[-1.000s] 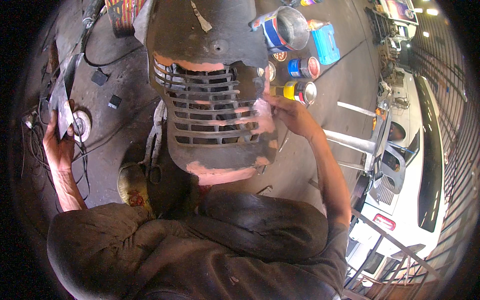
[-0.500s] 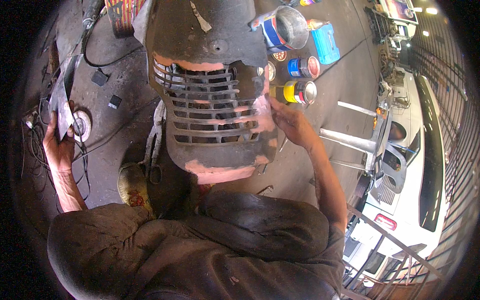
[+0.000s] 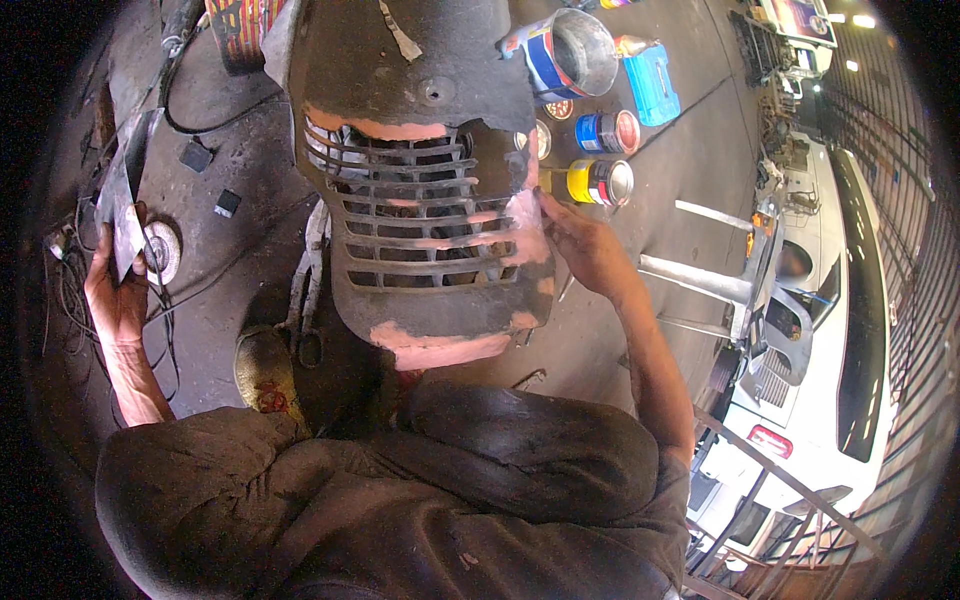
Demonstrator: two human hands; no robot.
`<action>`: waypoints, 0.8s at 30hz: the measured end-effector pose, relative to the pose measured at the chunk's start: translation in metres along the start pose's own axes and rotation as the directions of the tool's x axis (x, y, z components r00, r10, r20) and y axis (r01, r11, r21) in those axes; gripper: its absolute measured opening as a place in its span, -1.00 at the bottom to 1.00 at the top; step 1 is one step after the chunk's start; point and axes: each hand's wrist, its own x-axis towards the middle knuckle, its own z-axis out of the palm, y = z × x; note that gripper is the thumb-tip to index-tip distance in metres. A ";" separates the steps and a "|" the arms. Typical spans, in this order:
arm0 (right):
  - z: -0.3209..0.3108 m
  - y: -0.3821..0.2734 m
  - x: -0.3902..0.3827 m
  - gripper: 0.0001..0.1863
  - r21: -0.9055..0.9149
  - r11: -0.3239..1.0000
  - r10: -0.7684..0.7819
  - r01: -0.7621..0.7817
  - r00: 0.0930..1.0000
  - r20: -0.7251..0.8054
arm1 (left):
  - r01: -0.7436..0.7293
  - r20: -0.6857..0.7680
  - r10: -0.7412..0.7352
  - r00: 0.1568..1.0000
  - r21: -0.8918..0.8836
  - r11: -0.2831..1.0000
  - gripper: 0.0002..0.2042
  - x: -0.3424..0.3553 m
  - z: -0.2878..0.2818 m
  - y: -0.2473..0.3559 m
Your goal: The person applies pink body filler to a car grille using a metal spreader. They repeatedly scoop filler from a container and spread it into the grille's slots and surface, smoothing the material with the tool.
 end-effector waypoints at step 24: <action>-0.007 -0.008 0.007 -0.40 0.051 0.999 -0.028 0.020 0.987 0.161 | -0.015 -0.039 0.014 0.999 -0.023 1.000 -0.59 -0.002 -0.002 0.002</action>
